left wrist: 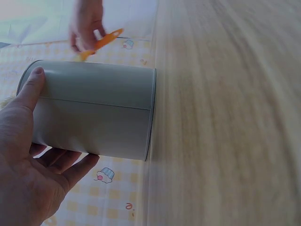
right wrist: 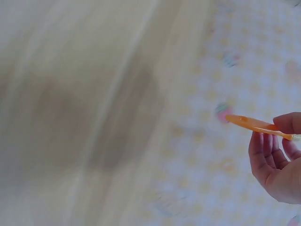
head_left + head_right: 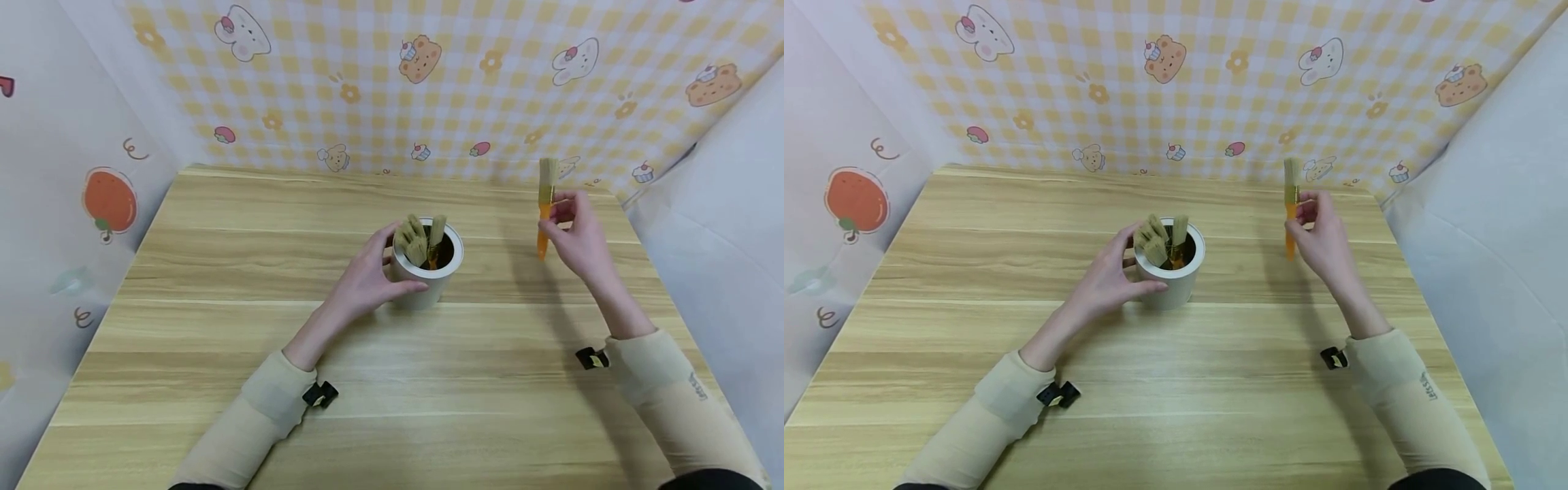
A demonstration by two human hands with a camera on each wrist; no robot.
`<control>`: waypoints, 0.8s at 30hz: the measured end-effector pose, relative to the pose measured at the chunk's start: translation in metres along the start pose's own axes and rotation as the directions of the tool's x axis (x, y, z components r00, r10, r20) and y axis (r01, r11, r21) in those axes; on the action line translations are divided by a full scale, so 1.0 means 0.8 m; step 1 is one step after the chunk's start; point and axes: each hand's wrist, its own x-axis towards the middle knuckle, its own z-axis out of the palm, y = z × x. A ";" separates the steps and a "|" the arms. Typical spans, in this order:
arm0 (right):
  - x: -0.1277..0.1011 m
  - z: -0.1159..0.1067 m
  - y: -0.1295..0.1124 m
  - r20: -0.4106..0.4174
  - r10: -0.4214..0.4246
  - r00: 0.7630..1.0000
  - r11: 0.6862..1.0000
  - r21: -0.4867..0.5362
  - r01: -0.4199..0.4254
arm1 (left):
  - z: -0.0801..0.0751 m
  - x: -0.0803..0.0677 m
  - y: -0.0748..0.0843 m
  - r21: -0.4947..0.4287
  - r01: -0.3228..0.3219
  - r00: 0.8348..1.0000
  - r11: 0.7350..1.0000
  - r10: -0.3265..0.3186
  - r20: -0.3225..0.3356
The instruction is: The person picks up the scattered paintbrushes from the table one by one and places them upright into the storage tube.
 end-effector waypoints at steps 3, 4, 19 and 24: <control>-0.006 0.003 -0.033 -0.049 0.000 0.999 0.992 0.127 0.007 | -0.001 0.000 0.000 0.004 0.005 1.000 1.000 -0.005 0.004; -0.009 0.005 -0.045 -0.067 -0.010 0.998 0.984 0.177 0.022 | -0.001 0.000 0.000 0.005 0.009 1.000 1.000 -0.009 0.005; -0.038 0.052 -0.150 -0.156 -0.222 0.962 0.738 0.618 0.271 | 0.000 -0.001 -0.003 -0.016 -0.009 1.000 1.000 0.009 -0.005; -0.043 0.068 -0.153 -0.107 -0.246 0.963 0.797 0.543 0.264 | 0.001 0.000 -0.002 -0.008 -0.008 1.000 1.000 0.008 0.001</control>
